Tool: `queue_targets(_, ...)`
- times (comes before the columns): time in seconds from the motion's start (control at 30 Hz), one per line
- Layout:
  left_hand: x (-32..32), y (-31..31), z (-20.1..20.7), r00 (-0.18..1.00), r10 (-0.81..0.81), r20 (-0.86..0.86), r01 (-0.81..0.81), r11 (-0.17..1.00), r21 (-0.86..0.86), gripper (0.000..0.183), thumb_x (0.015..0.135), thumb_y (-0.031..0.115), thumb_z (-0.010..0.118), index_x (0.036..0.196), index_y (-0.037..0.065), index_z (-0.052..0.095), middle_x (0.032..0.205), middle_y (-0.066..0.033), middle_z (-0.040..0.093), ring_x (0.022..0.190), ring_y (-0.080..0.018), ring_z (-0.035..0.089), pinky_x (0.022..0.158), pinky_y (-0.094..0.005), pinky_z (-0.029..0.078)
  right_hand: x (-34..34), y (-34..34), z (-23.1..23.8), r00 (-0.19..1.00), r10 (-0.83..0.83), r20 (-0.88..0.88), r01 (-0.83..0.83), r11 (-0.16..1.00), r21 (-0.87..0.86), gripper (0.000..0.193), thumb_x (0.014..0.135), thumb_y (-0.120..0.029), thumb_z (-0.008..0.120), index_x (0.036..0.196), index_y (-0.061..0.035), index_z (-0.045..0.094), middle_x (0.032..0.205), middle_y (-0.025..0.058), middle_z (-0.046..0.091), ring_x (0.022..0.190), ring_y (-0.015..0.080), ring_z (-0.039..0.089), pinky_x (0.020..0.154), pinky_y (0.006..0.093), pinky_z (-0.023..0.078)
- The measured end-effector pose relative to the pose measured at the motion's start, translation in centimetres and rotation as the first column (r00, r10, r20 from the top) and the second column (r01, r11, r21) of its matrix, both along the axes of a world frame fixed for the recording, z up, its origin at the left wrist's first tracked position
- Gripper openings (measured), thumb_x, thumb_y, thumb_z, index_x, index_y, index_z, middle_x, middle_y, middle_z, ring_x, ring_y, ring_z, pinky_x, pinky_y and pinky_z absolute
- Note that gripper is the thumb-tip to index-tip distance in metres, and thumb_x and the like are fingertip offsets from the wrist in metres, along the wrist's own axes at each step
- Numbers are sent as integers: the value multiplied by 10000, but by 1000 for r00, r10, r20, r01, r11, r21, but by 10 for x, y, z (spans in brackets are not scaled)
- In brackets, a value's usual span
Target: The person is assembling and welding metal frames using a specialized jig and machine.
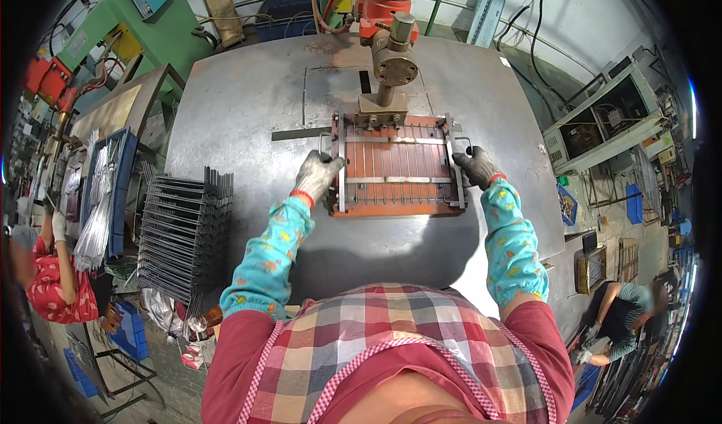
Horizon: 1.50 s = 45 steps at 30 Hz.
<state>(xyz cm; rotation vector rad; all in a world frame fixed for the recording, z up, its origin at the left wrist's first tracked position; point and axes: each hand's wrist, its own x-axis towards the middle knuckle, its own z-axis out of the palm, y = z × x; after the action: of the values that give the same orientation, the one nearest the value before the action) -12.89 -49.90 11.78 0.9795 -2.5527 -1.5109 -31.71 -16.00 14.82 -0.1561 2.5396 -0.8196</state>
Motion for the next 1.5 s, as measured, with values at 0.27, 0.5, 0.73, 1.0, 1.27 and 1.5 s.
queue_targets(0.27,24,-1,18,996,79,34,-82,995,64,528,709,364,716,989,-57,563,878,-193,642,783,-289,638,715,-380,509,0,-19,0,999,37,34,-37,999,1,767,794,-471,641,1261,99,429,954,220,616,758,248,628,641,364,497)
queue_targets(0.5,19,-18,3,995,96,-7,-96,994,44,457,753,344,686,972,-38,565,805,-137,626,692,-227,601,643,-352,486,-18,-38,-17,993,92,-77,-91,996,22,713,807,-455,624,1275,54,447,979,169,635,720,238,623,605,355,498)
queue_targets(0.73,1,10,-12,995,70,-75,-68,997,30,554,720,404,697,985,-63,558,831,-192,639,777,-294,635,706,-384,501,-36,-2,-28,993,-10,-117,13,999,30,602,769,-429,679,1128,39,559,825,125,639,671,204,599,562,347,468)
queue_targets(1.0,-4,24,2,993,116,-28,-111,986,121,554,702,394,702,994,-54,558,845,-187,630,777,-295,628,716,-383,503,-22,4,-6,999,-35,-22,33,996,-88,685,755,-465,701,1200,29,533,979,166,637,783,245,618,619,358,508)
queue_targets(1.27,-5,27,8,994,109,-13,-107,990,87,541,709,376,701,992,-61,556,853,-188,636,778,-280,625,731,-376,497,-27,7,-13,999,-32,-10,31,995,-91,680,763,-452,691,1210,31,521,1003,176,631,800,258,624,625,366,513)
queue_targets(1.5,-4,24,-1,991,130,-41,-121,977,175,538,716,375,701,990,-64,557,819,-176,633,751,-267,627,700,-369,501,-24,4,-9,999,-32,-35,30,998,-57,670,761,-465,686,1192,26,537,978,165,640,792,246,626,630,353,512)
